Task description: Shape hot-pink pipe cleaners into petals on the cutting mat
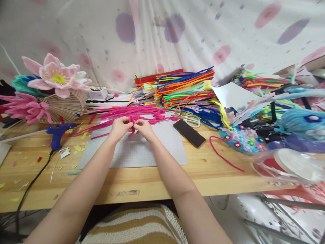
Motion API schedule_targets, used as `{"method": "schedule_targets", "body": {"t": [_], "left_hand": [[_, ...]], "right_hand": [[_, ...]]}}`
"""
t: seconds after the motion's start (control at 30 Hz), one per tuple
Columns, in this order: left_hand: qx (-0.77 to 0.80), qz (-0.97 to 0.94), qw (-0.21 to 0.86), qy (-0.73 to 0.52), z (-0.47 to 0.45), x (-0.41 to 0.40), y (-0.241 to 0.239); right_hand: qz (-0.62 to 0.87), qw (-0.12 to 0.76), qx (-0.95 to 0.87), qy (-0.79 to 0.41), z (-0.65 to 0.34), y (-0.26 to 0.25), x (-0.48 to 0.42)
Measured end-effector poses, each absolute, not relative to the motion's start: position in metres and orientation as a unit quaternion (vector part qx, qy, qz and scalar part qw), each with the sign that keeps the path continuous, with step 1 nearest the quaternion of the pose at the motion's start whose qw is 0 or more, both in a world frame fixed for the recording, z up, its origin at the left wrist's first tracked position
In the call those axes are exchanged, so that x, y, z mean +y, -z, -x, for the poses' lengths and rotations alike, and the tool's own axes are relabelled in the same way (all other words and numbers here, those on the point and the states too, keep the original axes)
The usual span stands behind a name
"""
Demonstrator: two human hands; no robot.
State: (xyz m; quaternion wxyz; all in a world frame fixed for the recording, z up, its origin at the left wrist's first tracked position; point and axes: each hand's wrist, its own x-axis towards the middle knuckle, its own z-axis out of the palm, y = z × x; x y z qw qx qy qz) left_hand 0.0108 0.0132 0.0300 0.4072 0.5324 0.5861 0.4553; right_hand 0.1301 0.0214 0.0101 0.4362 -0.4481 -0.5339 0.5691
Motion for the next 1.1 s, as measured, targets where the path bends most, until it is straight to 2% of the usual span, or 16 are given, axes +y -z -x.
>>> {"method": "schedule_targets", "body": {"t": [0.17,0.4,0.57,0.7,0.93,1.1], "left_hand": [[0.596,-0.590,0.343,-0.422,-0.008,0.013,-0.029],[0.635,-0.630,0.204,-0.398,-0.013,0.006,-0.037],[0.674,-0.621,0.164,-0.365,-0.016,0.000,-0.044],[0.676,-0.597,0.196,-0.385,-0.016,0.005,-0.038],[0.567,-0.483,0.418,-0.520,-0.014,0.016,-0.023],[0.568,-0.516,0.395,-0.505,-0.007,0.017,-0.021]], "right_hand": [[0.449,0.422,-0.543,-0.570,-0.132,-0.009,0.022],[0.524,0.462,-0.606,-0.379,-0.127,-0.006,0.021],[0.534,0.456,-0.635,-0.322,-0.128,-0.008,0.017],[0.545,0.446,-0.647,-0.292,-0.126,-0.009,0.015],[0.549,0.425,-0.661,-0.284,-0.125,-0.007,0.015],[0.536,0.437,-0.667,-0.278,-0.125,-0.006,0.015]]}}
